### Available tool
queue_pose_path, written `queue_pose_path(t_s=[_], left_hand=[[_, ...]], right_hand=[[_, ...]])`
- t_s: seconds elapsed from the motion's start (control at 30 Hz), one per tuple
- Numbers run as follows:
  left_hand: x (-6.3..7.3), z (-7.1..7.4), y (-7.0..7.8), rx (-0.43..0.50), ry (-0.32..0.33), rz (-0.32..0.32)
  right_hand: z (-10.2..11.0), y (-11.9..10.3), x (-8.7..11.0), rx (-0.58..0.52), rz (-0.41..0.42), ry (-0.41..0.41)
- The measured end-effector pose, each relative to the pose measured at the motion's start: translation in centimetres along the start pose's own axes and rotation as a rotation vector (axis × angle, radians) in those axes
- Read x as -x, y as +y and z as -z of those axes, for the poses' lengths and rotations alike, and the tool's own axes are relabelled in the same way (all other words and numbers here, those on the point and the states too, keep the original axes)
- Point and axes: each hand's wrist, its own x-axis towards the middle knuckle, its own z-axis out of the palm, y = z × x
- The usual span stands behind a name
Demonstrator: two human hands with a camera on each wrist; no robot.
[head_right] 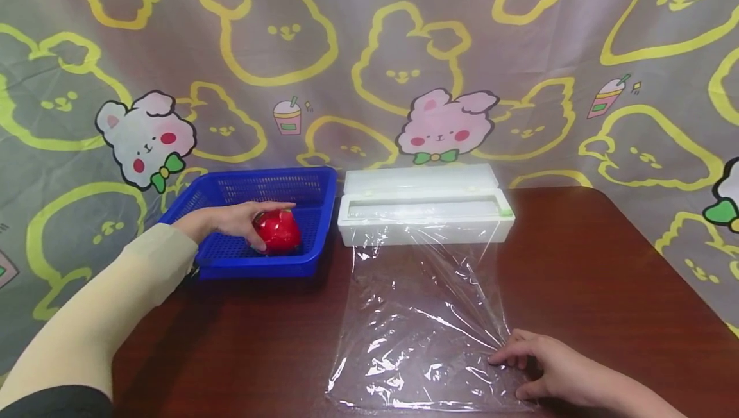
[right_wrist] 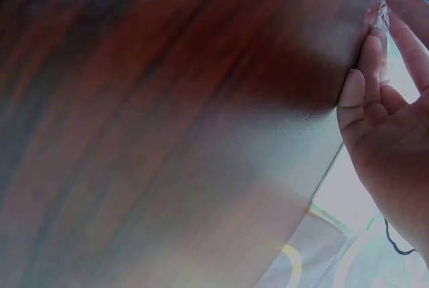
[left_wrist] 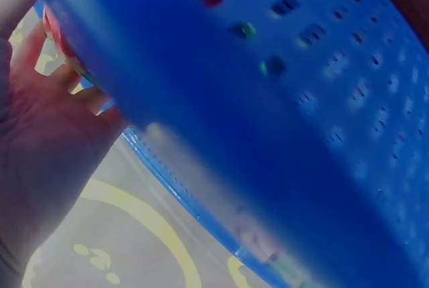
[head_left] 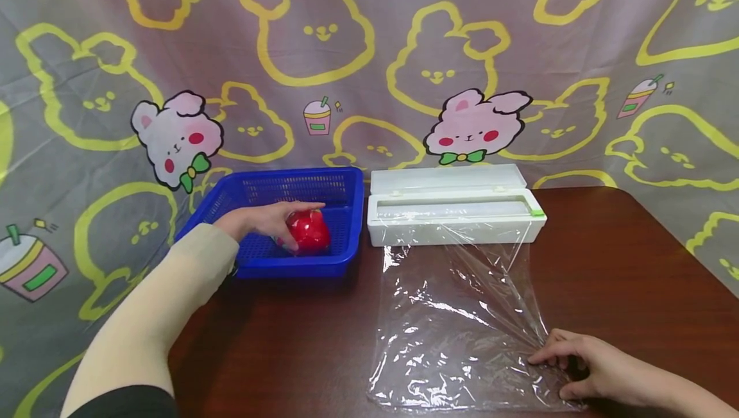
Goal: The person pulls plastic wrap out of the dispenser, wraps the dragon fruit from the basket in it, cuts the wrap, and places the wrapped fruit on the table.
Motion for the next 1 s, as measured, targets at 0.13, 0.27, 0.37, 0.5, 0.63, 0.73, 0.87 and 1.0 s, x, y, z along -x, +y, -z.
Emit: queue_pose_path(t_s=[0.13, 0.27, 0.37, 0.5, 0.63, 0.73, 0.87, 1.0], left_hand=[[-0.5, 0.3, 0.2, -0.027, -0.004, 0.001], [-0.8, 0.4, 0.2, -0.076, 0.025, 0.004], [-0.9, 0.5, 0.1, -0.104, 0.053, 0.029], [-0.9, 0.4, 0.0, -0.08, 0.04, 0.019], [-1.2, 0.0, 0.0, -0.045, -0.003, -0.006], [-1.4, -0.3, 0.0, -0.079, -0.003, -0.001], [-1.7, -0.7, 0.0, -0.128, 0.023, 0.001], [-1.9, -0.8, -0.1, -0.145, 0.053, 0.007]], right_hand=[[-0.2, 0.0, -0.1, -0.001, 0.012, 0.002], [-0.3, 0.0, -0.1, 0.003, 0.019, 0.001], [-0.4, 0.1, -0.1, 0.002, 0.027, 0.002], [-0.4, 0.1, 0.0, -0.002, 0.02, -0.001], [-0.4, 0.0, 0.1, 0.004, 0.016, 0.001], [-0.3, 0.0, 0.0, 0.019, 0.026, 0.01], [-0.3, 0.0, -0.1, 0.03, 0.045, 0.024], [-0.2, 0.0, -0.1, 0.022, 0.046, 0.026]])
